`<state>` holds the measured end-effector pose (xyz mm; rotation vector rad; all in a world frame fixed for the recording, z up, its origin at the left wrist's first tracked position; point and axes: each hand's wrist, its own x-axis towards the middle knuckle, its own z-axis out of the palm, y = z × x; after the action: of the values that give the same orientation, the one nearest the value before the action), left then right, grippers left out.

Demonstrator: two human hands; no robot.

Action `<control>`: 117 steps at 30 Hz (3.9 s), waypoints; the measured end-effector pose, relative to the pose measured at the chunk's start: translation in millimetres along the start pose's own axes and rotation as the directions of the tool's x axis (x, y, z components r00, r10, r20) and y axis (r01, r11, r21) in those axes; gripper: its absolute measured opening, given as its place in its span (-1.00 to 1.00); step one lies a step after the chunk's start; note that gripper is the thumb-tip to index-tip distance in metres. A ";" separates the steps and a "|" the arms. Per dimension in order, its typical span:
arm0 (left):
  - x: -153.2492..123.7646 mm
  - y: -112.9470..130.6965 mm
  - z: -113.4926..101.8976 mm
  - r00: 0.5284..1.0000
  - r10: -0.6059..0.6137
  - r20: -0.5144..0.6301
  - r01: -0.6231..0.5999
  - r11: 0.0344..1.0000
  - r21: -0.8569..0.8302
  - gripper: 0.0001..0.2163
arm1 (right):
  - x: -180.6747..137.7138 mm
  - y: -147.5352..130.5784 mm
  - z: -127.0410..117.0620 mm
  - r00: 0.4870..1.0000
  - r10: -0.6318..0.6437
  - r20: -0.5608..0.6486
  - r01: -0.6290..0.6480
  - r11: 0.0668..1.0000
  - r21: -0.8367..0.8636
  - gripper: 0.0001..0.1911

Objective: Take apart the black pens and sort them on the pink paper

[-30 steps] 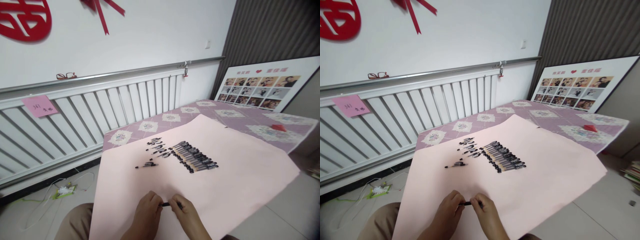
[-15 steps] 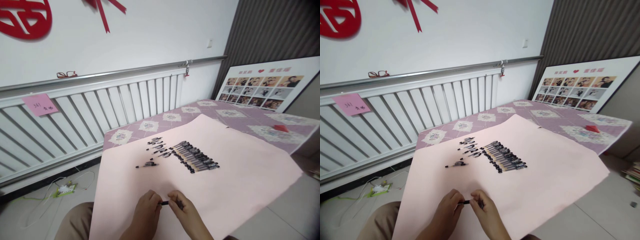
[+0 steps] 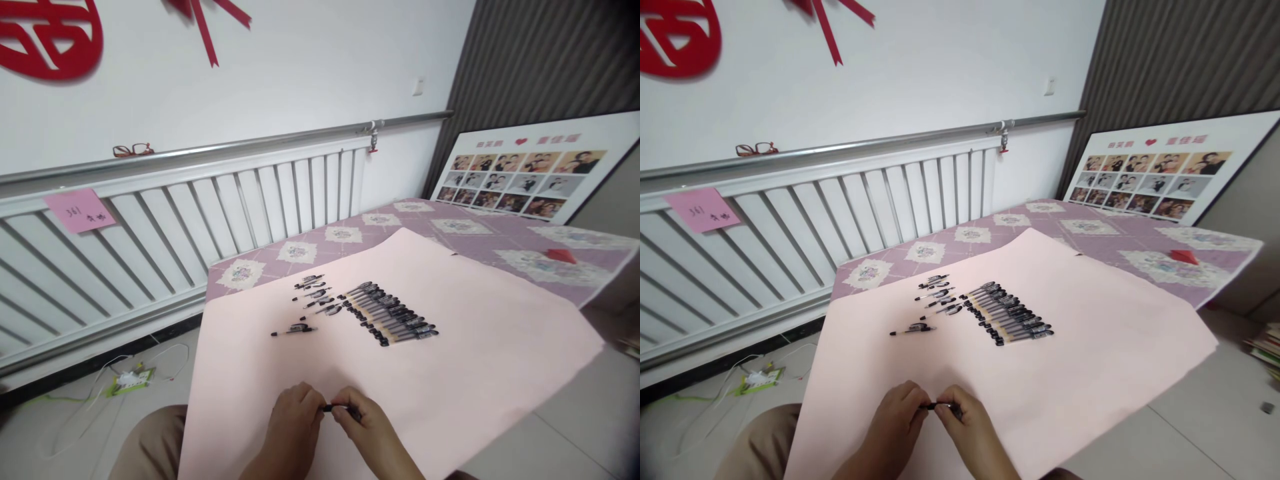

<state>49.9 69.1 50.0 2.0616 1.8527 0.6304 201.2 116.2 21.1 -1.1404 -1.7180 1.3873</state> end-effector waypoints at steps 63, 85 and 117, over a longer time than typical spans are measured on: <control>8.7 -5.2 12.0 0.797 -0.485 0.362 0.251 -0.278 -0.927 -0.85 | 5.6 5.4 2.5 0.976 -0.208 -0.068 0.185 0.950 -0.250 -0.91; 7.7 7.6 23.8 0.830 -0.411 0.378 0.266 -0.305 -0.914 -0.87 | 3.9 -0.4 3.4 0.973 -0.206 -0.102 0.181 0.961 -0.208 -0.92; 9.5 -17.8 54.6 0.940 -0.341 -0.029 0.223 0.676 -0.702 -0.95 | 16.4 16.7 -55.8 0.886 0.203 -0.417 0.059 0.843 0.534 -0.65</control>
<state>63.0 84.6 -4.6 1.2271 1.6019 1.2054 247.4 155.1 17.3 -1.0980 -0.8735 1.3784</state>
